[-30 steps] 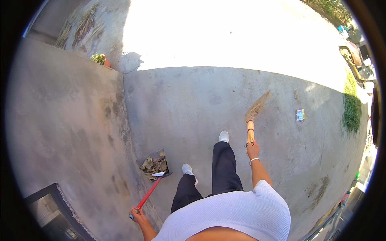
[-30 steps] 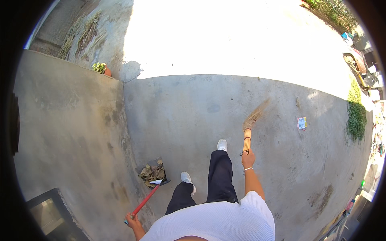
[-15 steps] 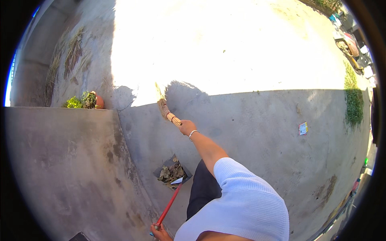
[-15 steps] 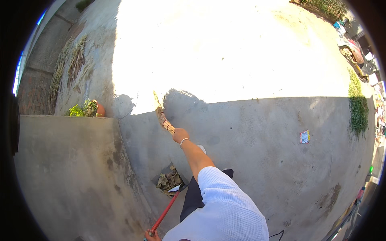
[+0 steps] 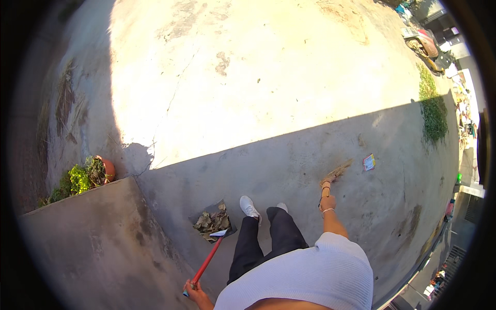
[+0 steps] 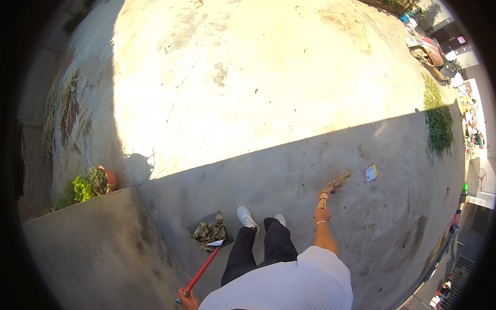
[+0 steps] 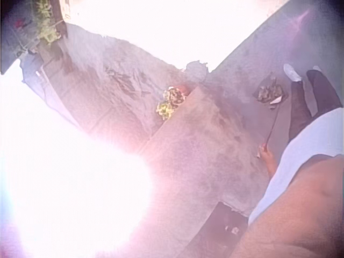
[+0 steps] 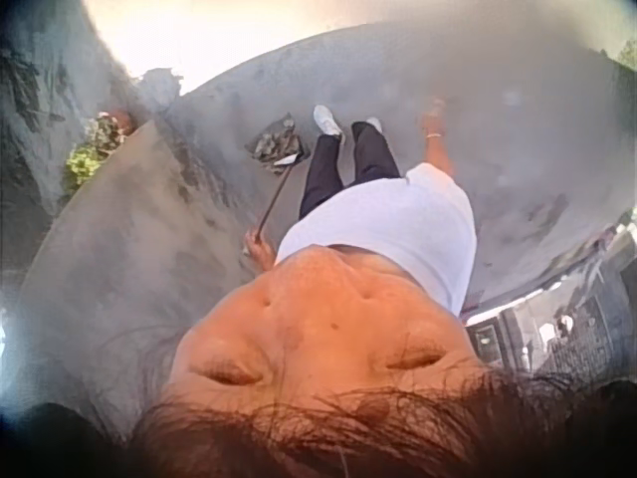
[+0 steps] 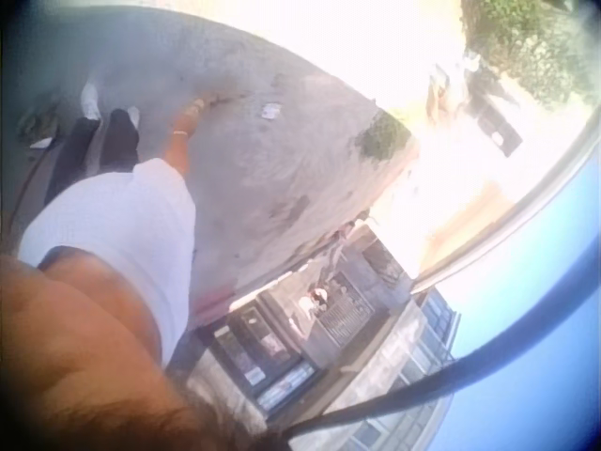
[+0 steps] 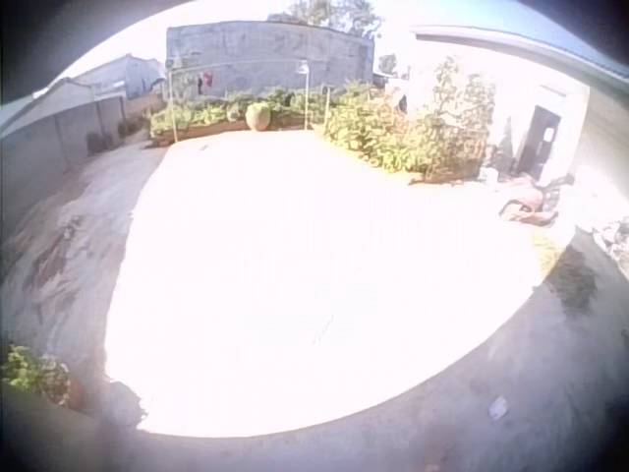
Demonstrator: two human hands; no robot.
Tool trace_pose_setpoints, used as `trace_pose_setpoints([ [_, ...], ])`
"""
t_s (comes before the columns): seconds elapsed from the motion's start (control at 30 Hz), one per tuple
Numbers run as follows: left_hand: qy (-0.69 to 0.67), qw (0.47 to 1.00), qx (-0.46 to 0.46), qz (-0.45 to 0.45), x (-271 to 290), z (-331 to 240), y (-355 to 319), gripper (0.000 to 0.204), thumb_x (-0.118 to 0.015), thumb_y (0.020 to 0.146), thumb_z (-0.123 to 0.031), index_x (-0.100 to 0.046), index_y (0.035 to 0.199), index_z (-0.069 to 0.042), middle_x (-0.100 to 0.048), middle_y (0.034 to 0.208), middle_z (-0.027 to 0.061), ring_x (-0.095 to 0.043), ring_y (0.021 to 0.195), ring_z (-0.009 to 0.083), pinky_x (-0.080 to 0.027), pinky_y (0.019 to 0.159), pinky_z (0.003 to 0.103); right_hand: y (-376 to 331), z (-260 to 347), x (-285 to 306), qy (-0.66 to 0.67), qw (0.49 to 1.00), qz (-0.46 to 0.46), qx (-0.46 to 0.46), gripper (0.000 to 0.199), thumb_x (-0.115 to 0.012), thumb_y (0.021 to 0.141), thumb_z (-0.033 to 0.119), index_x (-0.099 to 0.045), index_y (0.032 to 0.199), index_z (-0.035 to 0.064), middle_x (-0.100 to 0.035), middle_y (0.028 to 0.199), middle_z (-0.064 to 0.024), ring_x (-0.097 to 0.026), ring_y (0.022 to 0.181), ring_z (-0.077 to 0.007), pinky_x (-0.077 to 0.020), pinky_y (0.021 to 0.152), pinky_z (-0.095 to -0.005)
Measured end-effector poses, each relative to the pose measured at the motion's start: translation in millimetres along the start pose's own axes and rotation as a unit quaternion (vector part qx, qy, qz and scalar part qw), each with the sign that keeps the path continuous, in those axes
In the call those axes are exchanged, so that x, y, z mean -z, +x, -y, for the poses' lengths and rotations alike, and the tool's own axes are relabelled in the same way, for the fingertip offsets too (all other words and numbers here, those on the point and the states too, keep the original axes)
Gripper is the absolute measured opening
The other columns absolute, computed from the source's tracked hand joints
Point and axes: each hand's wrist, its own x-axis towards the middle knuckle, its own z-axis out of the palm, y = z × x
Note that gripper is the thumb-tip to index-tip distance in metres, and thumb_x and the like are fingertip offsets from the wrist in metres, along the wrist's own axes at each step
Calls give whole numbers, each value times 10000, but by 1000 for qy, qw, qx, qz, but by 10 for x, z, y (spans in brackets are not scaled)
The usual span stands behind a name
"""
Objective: The person sweeps a concrete courtyard using a traditional straw broom and a red dustpan. They gather dry leaves, paper scraps, and small debris into piles and sweep them into the dustpan. The person moves around the area, sweeping near a scooter and potted plants, and repeatedly collects the debris into the dustpan.
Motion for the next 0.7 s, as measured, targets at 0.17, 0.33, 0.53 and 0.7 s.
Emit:
trace_pose_setpoints([
  [0.17, 396, 828, -362, 166, -1178, -975, -931, 215, -611, 820, -227, -575, 951, -59, -594, 905, 106, -564, 853, 268, -459, 782, 389, 320, 920, 221, -60, 971, -42, 230, 216, -498, 827, 158, -598, 900, -19, -575, 584, -121, -560, 460, -213, -434, 414, -321],
  [0.33, 499, 661, -512, 225, -1740, -1447, -1372, 204, -693, 754, -213, -628, 877, -65, -611, 874, 142, -565, 851, 334, -448, 791, 440, 133, 2850, -445, -18, 913, 126, 387, 383, -523, 773, 237, -572, 1085, 20, -638, 787, -184, -625, 742, -318, -495, 685, -388],
  [0.53, 563, 599, -530, 209, -3076, -2254, -2086, 203, -704, 742, -206, -625, 861, -62, -610, 847, 139, -565, 836, 329, -449, 780, 437, 318, 4697, -1126, -52, 881, 182, 434, 217, -526, 769, 239, -603, 866, 61, -629, 781, -166, -607, 733, -345, -488, 653, -419],
  [0.7, 608, 548, -542, 189, -3871, -2606, -2740, 204, -712, 732, -201, -622, 848, -59, -609, 825, 136, -565, 822, 326, -451, 771, 435, 1371, 4041, 70, -121, 925, 145, 330, 286, -496, 763, 258, -634, 946, 86, -638, 829, -157, -611, 741, -334, -499, 683, -420],
])
